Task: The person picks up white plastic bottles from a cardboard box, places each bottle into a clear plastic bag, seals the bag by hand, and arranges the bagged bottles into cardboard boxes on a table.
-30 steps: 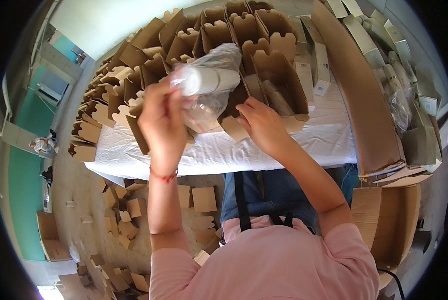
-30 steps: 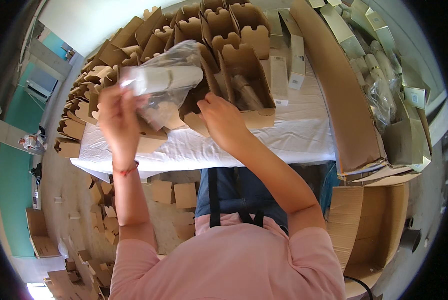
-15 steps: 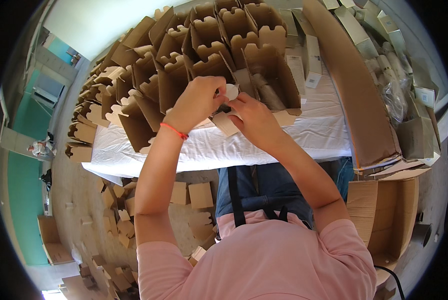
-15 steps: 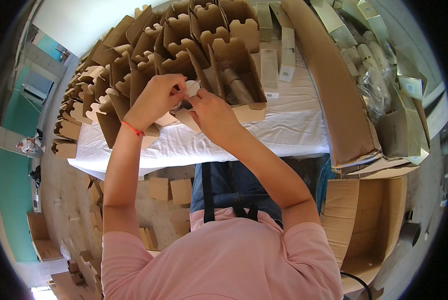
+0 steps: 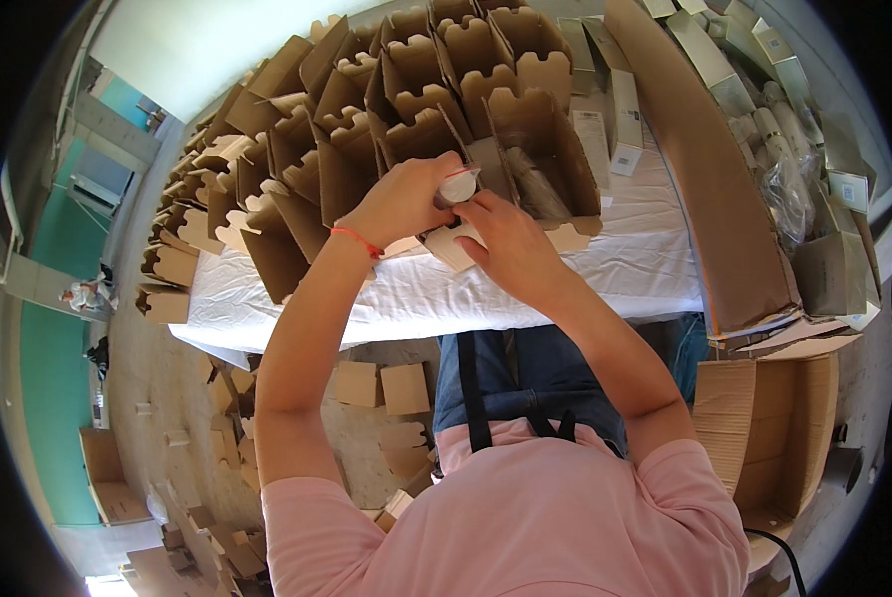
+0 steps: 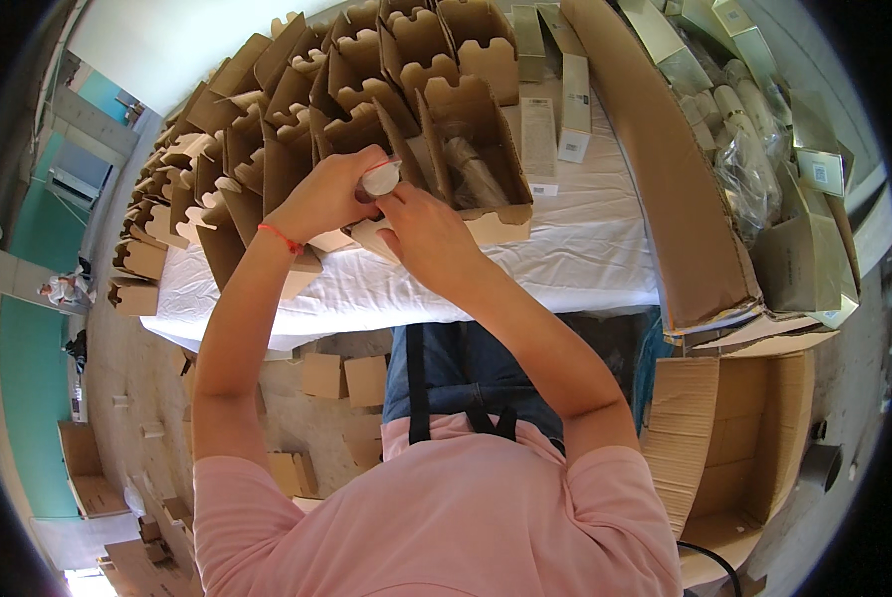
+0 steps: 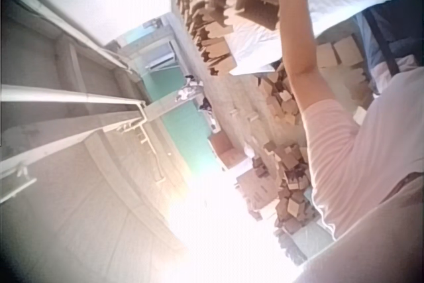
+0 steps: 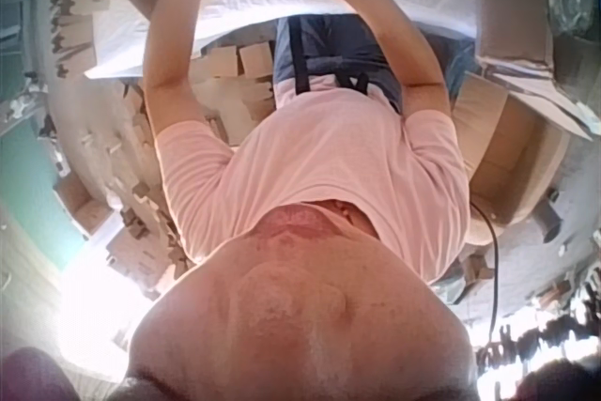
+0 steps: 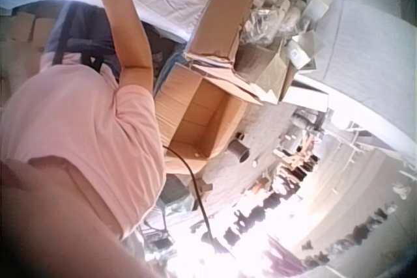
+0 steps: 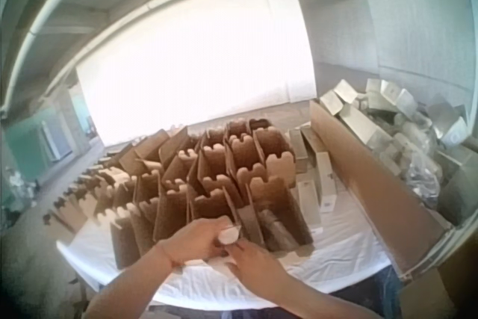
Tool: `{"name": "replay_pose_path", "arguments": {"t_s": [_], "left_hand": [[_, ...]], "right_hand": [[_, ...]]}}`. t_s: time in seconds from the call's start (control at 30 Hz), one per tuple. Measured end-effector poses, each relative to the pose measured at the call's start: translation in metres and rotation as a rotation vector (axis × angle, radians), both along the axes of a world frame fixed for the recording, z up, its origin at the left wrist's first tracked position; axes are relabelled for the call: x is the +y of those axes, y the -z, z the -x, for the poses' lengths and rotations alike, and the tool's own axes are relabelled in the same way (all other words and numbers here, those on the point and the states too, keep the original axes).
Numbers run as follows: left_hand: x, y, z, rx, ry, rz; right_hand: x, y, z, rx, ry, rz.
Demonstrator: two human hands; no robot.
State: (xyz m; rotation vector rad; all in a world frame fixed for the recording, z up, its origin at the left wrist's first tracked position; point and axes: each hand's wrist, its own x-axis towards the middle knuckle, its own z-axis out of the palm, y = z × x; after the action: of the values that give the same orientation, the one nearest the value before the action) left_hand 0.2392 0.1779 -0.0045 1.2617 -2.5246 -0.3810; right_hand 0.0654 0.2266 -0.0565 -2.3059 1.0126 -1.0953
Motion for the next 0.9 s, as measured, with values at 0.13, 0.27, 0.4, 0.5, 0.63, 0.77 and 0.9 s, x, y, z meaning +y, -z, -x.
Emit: {"name": "replay_pose_path", "arguments": {"t_s": [0.13, 0.27, 0.4, 0.5, 0.63, 0.77, 0.9], "left_hand": [[0.011, -0.012, 0.002, -0.168, 0.000, 0.249], [0.008, 0.004, -0.001, -0.306, -0.012, 0.349], [-0.003, 0.004, -0.008, -0.228, 0.030, 0.179], [-0.013, -0.001, -0.015, -0.141, 0.081, -0.084], [-0.024, -0.011, -0.005, -0.266, 0.046, -0.263], [-0.029, -0.009, 0.012, -0.299, -0.046, -0.390], [-0.042, -0.002, 0.020, -0.323, -0.069, -0.500]], "right_hand": [[0.002, 0.002, -0.001, -0.130, 0.011, -0.039], [0.002, 0.000, -0.005, -0.113, 0.007, -0.053], [0.002, -0.001, -0.006, -0.096, 0.013, -0.031], [0.000, -0.001, -0.003, -0.094, -0.016, -0.026], [0.000, -0.002, -0.004, -0.119, 0.006, -0.026], [-0.001, -0.004, -0.002, -0.094, 0.037, 0.003], [-0.002, -0.011, 0.002, -0.092, 0.029, 0.086]]}}
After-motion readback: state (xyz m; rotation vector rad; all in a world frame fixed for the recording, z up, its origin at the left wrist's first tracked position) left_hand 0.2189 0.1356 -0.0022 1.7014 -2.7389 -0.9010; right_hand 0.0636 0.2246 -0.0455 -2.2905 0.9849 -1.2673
